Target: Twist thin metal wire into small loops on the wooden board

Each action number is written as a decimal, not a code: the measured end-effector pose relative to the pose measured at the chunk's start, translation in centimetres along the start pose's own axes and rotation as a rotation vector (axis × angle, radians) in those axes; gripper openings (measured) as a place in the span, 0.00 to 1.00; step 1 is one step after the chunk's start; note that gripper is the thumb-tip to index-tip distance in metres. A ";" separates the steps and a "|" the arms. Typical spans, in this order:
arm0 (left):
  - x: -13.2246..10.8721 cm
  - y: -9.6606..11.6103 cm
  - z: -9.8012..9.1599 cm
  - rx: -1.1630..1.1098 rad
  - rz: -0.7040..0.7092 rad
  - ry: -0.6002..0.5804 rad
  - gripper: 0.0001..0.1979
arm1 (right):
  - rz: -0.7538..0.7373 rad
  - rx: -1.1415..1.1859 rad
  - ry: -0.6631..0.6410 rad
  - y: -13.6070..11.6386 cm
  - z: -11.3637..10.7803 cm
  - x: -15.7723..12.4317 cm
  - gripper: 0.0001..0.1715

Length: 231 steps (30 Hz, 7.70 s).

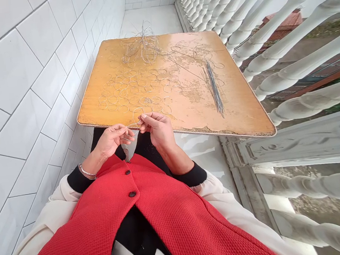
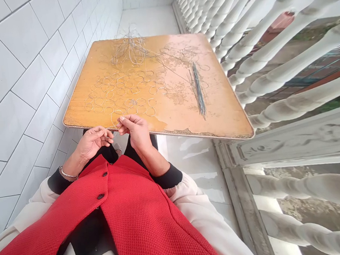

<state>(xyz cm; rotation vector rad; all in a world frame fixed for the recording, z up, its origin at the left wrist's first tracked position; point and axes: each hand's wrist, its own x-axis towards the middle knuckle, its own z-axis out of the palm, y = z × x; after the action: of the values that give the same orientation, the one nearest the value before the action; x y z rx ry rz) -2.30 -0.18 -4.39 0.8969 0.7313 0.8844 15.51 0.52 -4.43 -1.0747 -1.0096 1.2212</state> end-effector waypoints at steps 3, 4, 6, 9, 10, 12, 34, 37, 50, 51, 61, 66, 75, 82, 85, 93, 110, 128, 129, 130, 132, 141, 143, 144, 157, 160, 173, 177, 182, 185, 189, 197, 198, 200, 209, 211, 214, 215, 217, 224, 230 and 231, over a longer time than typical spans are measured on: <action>-0.1 0.0 0.3 0.022 0.027 0.052 0.15 | 0.005 0.010 0.007 -0.1 0.0 0.2 0.17; -0.1 0.1 0.4 0.027 0.036 0.068 0.14 | 0.007 0.020 0.010 -0.2 0.0 0.2 0.17; -0.1 0.1 0.6 0.024 0.049 0.094 0.14 | 0.010 0.039 0.011 -0.3 0.0 0.2 0.16; -0.1 0.0 0.7 0.000 0.060 0.120 0.14 | 0.013 0.054 0.010 -0.5 0.1 0.1 0.16; 0.0 -0.1 0.7 -0.005 0.065 0.121 0.15 | 0.016 0.060 0.013 -0.5 0.1 0.1 0.17; 0.0 -0.2 0.5 -0.013 0.073 0.114 0.16 | 0.022 0.073 0.019 -0.7 0.1 0.0 0.17; 1.4 4.3 1.8 0.782 0.173 0.129 0.08 | 0.038 -0.010 -0.034 -1.5 0.8 0.8 0.22; 1.7 4.1 1.6 0.712 0.158 0.145 0.08 | 0.026 -0.018 -0.043 -1.4 0.8 0.6 0.22; 1.8 3.9 1.7 0.482 0.201 0.202 0.10 | 0.004 -0.080 -0.076 -0.1 0.9 -0.5 0.17; 1.8 3.8 1.8 0.472 0.202 0.205 0.11 | -0.001 -0.082 -0.074 0.0 0.8 -0.5 0.16; 1.6 3.9 1.6 0.396 0.212 0.170 0.10 | -0.027 -0.111 -0.080 -0.5 1.1 -0.9 0.15; 1.7 3.9 1.4 0.420 0.191 0.163 0.10 | -0.025 -0.107 -0.081 -0.4 1.1 -0.8 0.16; 1.6 4.0 1.0 0.442 0.183 0.140 0.11 | -0.011 -0.089 -0.115 -0.6 1.1 -0.7 0.15; 1.9 4.0 0.7 0.510 0.173 0.076 0.14 | -0.082 -0.128 -0.043 -0.4 1.2 -0.4 0.16; 2.1 4.1 0.4 0.532 0.143 0.054 0.16 | -0.060 -0.137 -0.068 -0.5 1.3 -0.3 0.13; 2.5 5.7 0.6 0.612 0.232 0.217 0.13 | -0.045 -0.137 -0.065 -0.3 1.3 -0.3 0.13; 2.9 4.1 1.6 0.729 0.383 0.294 0.07 | -0.053 -0.066 0.016 0.7 1.4 -0.8 0.11; 1.8 3.3 1.0 0.578 0.088 0.107 0.11 | 0.012 -0.052 -0.057 0.7 0.9 -0.7 0.15; 1.8 3.3 1.0 0.590 0.086 0.114 0.11 | 0.014 -0.070 -0.055 0.7 0.8 -0.7 0.16; 1.8 3.4 1.1 0.604 0.082 0.120 0.11 | 0.015 -0.085 -0.053 0.8 0.7 -0.7 0.17; 1.8 3.7 1.2 0.626 0.067 0.127 0.11 | 0.009 -0.104 -0.050 0.9 0.6 -0.6 0.17; 2.1 3.8 1.6 0.592 0.063 0.109 0.08 | -0.041 -0.129 -0.064 0.7 0.2 -0.6 0.18; 2.0 3.8 1.6 0.611 0.070 0.114 0.08 | -0.028 -0.087 -0.056 0.2 -0.1 -0.5 0.18; 2.0 3.8 1.6 0.624 0.071 0.115 0.08 | -0.017 -0.062 -0.047 -0.1 -0.2 -0.4 0.18; 1.6 2.8 1.5 0.669 0.096 0.083 0.06 | 0.111 0.092 -0.179 -2.0 -0.3 0.6 0.21; 1.8 2.3 1.2 0.644 0.126 0.079 0.05 | 0.119 0.055 -0.214 -2.1 -0.5 0.7 0.21; 1.2 3.2 1.7 0.767 0.015 0.058 0.07 | 0.075 -0.032 -0.167 -2.2 -0.6 0.6 0.24; 1.3 3.2 1.9 0.767 -0.002 0.037 0.08 | 0.010 -0.118 -0.172 -2.0 -0.4 0.9 0.23; 1.4 3.0 1.8 0.756 -0.026 0.015 0.09 | -0.084 -0.266 -0.239 -2.0 -0.7 1.6 0.16; 1.4 2.7 1.5 0.738 -0.025 0.000 0.09 | -0.233 -0.417 -0.351 -2.7 -1.2 1.9 0.08; 1.3 2.1 0.9 0.731 0.002 -0.012 0.10 | -0.347 -0.582 -0.511 -3.9 -2.1 2.2 0.07; 1.4 1.8 1.1 0.745 -0.003 0.006 0.09 | -0.435 -0.739 -0.586 -5.2 -2.4 2.6 0.16; 1.4 1.9 1.1 0.747 -0.002 0.013 0.09 | -0.432 -0.730 -0.580 -5.2 -2.4 2.6 0.15; 1.4 2.1 1.4 0.753 0.003 0.035 0.09 | -0.408 -0.676 -0.532 -5.0 -2.4 2.6 0.10; 1.1 2.6 2.0 0.715 0.011 0.079 0.08 | 0.006 -0.119 -0.167 -2.0 -2.1 1.0 0.25; 1.2 2.3 1.9 0.714 0.013 0.081 0.09 | 0.076 -0.064 -0.174 -1.6 -1.7 0.7 0.27; 1.2 2.0 1.8 0.714 0.011 0.090 0.08 | 0.114 -0.027 -0.184 -1.3 -1.2 0.6 0.26; 1.2 2.0 1.8 0.711 0.014 0.093 0.08 | 0.116 -0.015 -0.183 -1.3 -1.1 0.7 0.25; 1.2 1.8 1.8 0.693 0.029 0.100 0.09 | 0.115 0.008 -0.172 -1.4 -1.0 0.7 0.22; 1.4 1.2 1.7 0.664 0.046 0.135 0.08 | 0.133 0.014 -0.185 -1.5 -1.1 1.0 0.14; 1.5 1.0 1.9 0.676 0.044 0.125 0.08 | 0.154 -0.005 -0.224 -1.6 -1.5 1.4 0.16; 1.6 1.1 2.0 0.674 0.040 0.122 0.08 | 0.155 -0.012 -0.228 -1.7 -1.6 1.4 0.17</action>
<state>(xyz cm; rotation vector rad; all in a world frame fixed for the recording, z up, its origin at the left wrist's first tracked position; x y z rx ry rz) -0.29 0.88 -2.78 1.4626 1.1527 0.7348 17.51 1.75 -3.10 -1.0548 -1.1237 1.4907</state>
